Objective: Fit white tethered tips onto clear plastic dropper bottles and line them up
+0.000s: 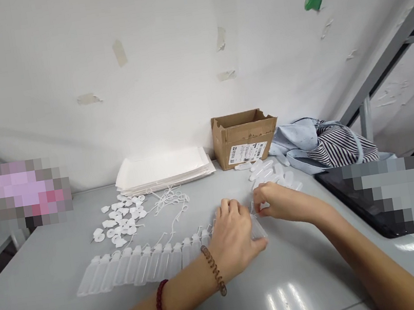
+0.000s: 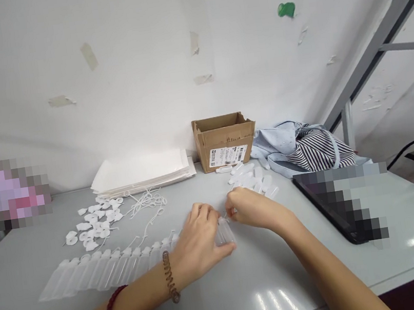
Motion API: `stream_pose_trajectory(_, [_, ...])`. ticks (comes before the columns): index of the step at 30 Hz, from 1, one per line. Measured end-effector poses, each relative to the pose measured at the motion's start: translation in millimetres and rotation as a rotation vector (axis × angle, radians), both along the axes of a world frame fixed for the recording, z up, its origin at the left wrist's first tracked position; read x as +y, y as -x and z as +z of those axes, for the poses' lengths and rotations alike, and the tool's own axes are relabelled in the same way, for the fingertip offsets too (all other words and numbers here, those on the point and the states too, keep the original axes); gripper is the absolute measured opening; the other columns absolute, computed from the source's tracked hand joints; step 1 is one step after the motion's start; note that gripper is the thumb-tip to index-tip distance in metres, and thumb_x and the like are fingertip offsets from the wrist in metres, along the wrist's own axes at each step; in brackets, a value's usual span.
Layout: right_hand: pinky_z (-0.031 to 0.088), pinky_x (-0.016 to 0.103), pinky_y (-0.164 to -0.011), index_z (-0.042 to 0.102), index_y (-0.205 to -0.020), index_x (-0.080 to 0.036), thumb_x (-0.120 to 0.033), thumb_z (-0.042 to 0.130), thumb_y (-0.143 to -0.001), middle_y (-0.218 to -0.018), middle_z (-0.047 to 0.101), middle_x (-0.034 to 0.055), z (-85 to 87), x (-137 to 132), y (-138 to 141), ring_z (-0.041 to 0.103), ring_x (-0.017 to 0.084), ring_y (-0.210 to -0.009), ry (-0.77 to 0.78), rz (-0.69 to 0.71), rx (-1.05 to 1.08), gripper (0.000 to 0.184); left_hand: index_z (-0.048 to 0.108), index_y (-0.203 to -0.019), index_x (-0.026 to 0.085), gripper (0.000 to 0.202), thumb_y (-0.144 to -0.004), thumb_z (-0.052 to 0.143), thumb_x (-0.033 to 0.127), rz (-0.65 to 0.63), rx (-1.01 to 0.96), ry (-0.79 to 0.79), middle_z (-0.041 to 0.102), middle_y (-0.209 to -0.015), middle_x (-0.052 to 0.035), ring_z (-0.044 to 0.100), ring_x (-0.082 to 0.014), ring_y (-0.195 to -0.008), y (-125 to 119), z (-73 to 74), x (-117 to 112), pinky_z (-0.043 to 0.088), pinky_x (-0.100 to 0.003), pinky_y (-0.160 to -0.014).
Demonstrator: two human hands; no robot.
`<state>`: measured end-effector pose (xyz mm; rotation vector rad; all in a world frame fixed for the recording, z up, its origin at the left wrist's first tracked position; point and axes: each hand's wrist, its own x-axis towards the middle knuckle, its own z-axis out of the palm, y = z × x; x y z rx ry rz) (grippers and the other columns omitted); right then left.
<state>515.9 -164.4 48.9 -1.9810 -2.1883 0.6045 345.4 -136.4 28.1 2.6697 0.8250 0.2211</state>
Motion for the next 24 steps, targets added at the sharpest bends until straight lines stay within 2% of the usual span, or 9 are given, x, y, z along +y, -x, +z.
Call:
stream_pose_trajectory(6, [0.045,0.029,-0.072,0.071,-0.079,-0.016,-0.008,0.057,-0.068,-0.085,0.07,0.0072,-0.4,-0.3,-3.1,0.061,0.024,-0.085,0.04,-0.005,-0.022,0.019,0.059,-0.097,0.007,0.042,-0.075,0.067,0.041,-0.042,0.003,-0.013,0.056,-0.1,-0.0137,0.046,-0.0298,-0.1,3.6,1.6,-2.7,0.046,-0.041,-0.085])
stream_pose_trajectory(9, [0.045,0.028,-0.072,0.07,-0.081,-0.017,-0.015,0.061,-0.07,-0.086,0.07,0.0054,6.6,-1.9,-6.6,0.062,0.022,-0.085,0.066,0.003,-0.003,0.014,0.057,-0.106,0.01,0.05,-0.074,0.069,0.046,-0.029,-0.035,0.027,0.056,-0.107,-0.0129,0.046,-0.0297,-0.103,10.1,8.3,-3.8,0.046,-0.043,-0.085])
stream_pose_trajectory(12, [0.045,0.027,-0.071,0.07,-0.081,-0.017,-0.025,0.06,-0.076,-0.084,0.069,0.0051,18.3,-3.6,-13.3,0.061,0.02,-0.083,0.045,-0.007,0.026,0.013,0.056,-0.108,0.013,0.045,-0.079,0.063,0.047,0.034,-0.118,0.041,0.057,-0.112,-0.0121,0.046,-0.0294,-0.107,25.6,15.2,2.4,0.044,-0.045,-0.089])
stream_pose_trajectory(15, [0.045,0.027,-0.066,0.069,-0.077,-0.018,-0.028,0.055,-0.081,-0.077,0.068,0.0039,26.5,-5.2,-28.0,0.061,0.019,-0.075,-0.035,-0.098,0.039,0.017,0.057,-0.108,0.013,0.031,-0.089,0.047,0.035,0.165,-0.188,0.016,0.06,-0.111,-0.0125,0.048,-0.0281,-0.11,53.3,17.6,23.2,0.042,-0.045,-0.093])
stream_pose_trajectory(17, [0.044,0.028,-0.065,0.067,-0.074,-0.019,-0.024,0.055,-0.079,-0.075,0.069,0.0036,26.7,-6.8,-42.4,0.062,0.019,-0.073,-0.08,-0.217,-0.013,0.015,0.06,-0.102,0.014,0.028,-0.089,0.04,0.029,0.254,-0.184,0.005,0.063,-0.106,-0.0119,0.051,-0.0284,-0.108,76.8,16.0,43.8,0.043,-0.044,-0.09])
stream_pose_trajectory(20, [0.045,0.029,-0.061,0.067,-0.071,-0.018,-0.015,0.057,-0.071,-0.074,0.069,0.0056,20.5,-9.7,-65.3,0.063,0.021,-0.07,-0.08,-0.371,-0.097,0.01,0.064,-0.09,0.018,0.027,-0.086,0.041,0.032,0.377,-0.189,0.003,0.068,-0.097,-0.0085,0.056,-0.0279,-0.098,109.9,10.8,75.0,0.045,-0.041,-0.083])
stream_pose_trajectory(24, [0.045,0.027,-0.057,0.069,-0.07,-0.02,-0.008,0.059,-0.062,-0.07,0.068,0.0028,10.0,-12.7,-86.3,0.063,0.019,-0.064,0.0,-0.392,-0.098,0.018,0.065,-0.08,0.018,0.025,-0.082,0.044,0.031,0.377,-0.079,0.029,0.07,-0.088,-0.0079,0.061,-0.0275,-0.088,132.8,8.6,95.9,0.045,-0.038,-0.077])
